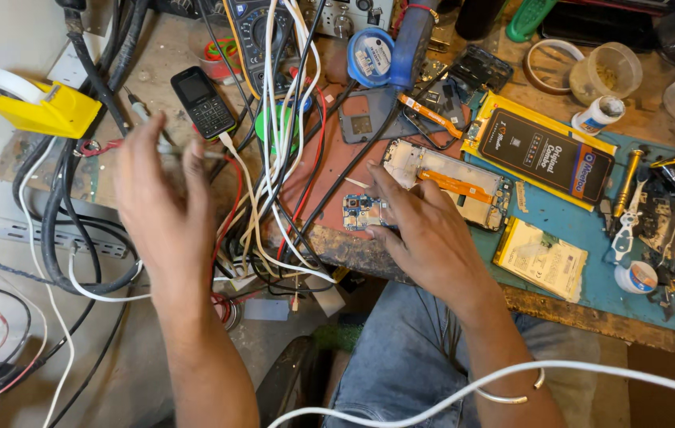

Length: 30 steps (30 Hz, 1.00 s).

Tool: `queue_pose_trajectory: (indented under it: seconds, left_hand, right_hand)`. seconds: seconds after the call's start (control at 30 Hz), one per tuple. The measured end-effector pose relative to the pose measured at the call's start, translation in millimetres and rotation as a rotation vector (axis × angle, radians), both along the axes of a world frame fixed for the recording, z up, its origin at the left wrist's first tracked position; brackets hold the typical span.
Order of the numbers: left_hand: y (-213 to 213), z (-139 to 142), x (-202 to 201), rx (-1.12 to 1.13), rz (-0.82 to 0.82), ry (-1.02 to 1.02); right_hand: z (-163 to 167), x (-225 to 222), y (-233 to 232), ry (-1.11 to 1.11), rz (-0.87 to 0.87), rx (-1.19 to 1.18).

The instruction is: The person works on a disassembled smartphone at a cluttered repair bench. They probe the exposed motherboard with multimeter test leads, clean the board with a brush, reposition the board and flex cable, then place the phone body over the board and press the powered screen to test it.

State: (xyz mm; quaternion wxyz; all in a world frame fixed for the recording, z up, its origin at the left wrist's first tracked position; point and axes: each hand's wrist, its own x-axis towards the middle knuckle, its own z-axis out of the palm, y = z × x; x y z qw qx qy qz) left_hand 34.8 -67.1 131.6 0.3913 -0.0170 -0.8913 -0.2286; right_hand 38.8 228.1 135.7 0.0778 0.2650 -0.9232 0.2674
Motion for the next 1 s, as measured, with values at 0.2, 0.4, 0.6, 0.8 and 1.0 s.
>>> queue_pose_trajectory:
  seconds: [0.2, 0.4, 0.6, 0.8, 1.0]
  left_hand:
    - [77.0, 6.3, 19.5, 0.132, -0.219, -0.037]
    - [104.7, -11.2, -11.7, 0.239, -0.432, -0.224]
    - [128.2, -35.2, -43.0, 0.148, -0.564, -0.221]
    - [142.9, -44.3, -23.5, -0.013, -0.402, -0.180]
    - [132.7, -49.2, -11.0, 0.030, -0.394, -0.176]
  right_hand:
    - [19.3, -10.5, -4.2, 0.057, 0.120, -0.062]
    - [-16.5, 13.3, 8.0, -0.045, 0.083, -0.240]
    - [-36.8, 16.9, 31.1, -0.081, -0.005, -0.593]
    - [-20.8, -34.0, 73.5, -0.218, -0.249, -0.924]
    - [-27.7, -92.0, 88.9, -0.388, -0.105, -0.861]
